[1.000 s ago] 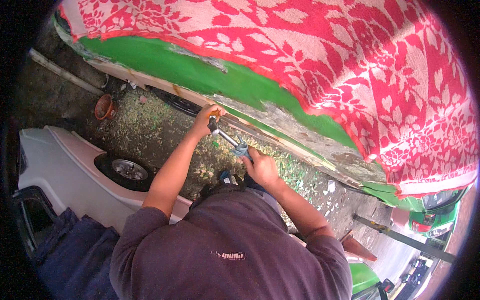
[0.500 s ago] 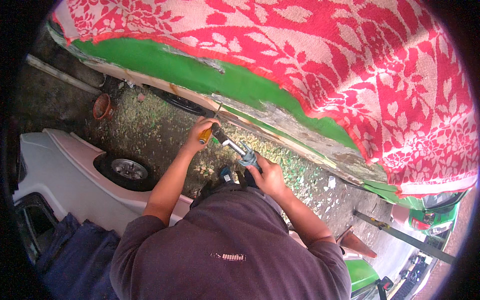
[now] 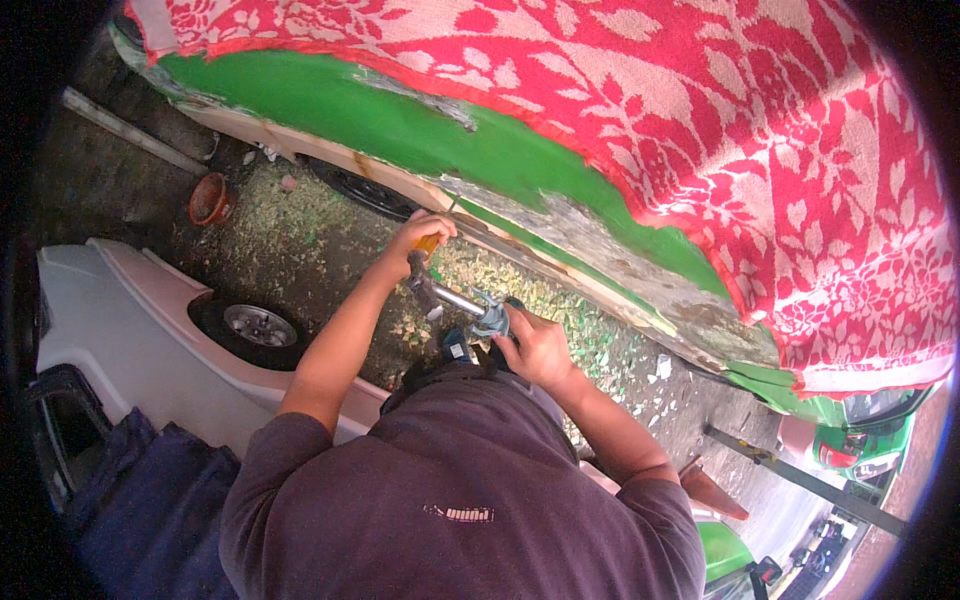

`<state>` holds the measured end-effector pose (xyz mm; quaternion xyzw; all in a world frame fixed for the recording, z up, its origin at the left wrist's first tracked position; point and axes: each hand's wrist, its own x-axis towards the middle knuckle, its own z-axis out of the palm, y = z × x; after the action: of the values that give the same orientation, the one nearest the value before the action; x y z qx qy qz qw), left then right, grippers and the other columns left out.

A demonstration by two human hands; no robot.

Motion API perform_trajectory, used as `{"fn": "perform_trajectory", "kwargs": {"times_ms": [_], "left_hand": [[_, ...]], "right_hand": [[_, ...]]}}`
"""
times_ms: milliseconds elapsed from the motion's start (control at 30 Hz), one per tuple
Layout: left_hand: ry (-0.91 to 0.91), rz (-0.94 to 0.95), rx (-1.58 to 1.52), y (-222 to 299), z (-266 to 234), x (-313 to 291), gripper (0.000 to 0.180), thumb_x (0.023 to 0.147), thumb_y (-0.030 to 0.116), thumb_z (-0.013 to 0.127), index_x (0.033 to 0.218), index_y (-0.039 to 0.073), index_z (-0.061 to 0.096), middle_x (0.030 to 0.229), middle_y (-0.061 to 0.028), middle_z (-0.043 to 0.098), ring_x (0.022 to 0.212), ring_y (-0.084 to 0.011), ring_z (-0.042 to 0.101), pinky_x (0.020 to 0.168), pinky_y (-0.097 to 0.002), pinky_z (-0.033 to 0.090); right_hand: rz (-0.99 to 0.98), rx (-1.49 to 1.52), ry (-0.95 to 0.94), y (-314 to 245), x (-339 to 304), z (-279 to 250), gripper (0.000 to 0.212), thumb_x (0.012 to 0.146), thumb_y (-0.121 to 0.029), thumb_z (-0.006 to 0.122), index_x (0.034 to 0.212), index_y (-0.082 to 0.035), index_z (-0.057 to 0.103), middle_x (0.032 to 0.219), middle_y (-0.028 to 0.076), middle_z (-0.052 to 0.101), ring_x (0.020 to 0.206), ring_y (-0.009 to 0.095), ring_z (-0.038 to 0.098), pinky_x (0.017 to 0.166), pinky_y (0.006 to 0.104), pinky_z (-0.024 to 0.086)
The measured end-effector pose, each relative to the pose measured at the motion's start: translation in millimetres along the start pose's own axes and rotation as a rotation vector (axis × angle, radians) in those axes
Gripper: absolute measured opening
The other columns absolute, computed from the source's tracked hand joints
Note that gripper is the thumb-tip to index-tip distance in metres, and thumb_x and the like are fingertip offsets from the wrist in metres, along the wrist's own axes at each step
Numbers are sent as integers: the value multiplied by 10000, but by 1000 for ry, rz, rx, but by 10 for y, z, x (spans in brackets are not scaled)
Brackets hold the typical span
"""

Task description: The person uses a hammer and a chisel-like tool to repeatedly strike and scrape a green car panel. The person works along the side of the vehicle, removing material and shaping the surface.

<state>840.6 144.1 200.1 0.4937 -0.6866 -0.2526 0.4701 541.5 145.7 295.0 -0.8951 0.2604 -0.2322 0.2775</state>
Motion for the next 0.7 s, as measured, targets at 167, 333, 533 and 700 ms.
{"fn": "perform_trajectory", "kwargs": {"times_ms": [167,333,533,700], "left_hand": [[-15,-9,60,-80,53,6,234,707,129,661,790,90,446,910,-47,622,947,-238,592,903,-357,373],[-39,-19,-102,-319,85,70,213,674,-1,634,809,78,489,845,-36,621,850,-254,552,843,-339,403],[31,22,90,-220,115,146,204,689,24,648,783,97,483,825,-34,641,808,-234,585,814,-334,423],[15,-70,-28,-95,101,147,179,694,59,647,791,92,501,827,-38,641,812,-263,590,811,-350,405]], "right_hand": [[130,-160,-105,14,73,22,345,844,-212,694,1126,-43,590,819,161,656,686,363,652,595,446,530],[37,-160,-147,15,85,35,347,843,-223,698,1116,-38,590,843,161,661,709,355,657,606,439,535],[-46,-2,1,-77,-8,30,304,861,-229,680,1084,-42,591,821,179,660,684,367,655,569,443,526],[125,-119,-56,46,49,86,353,853,-226,693,1121,-21,588,800,195,655,654,389,646,568,458,525]]}}
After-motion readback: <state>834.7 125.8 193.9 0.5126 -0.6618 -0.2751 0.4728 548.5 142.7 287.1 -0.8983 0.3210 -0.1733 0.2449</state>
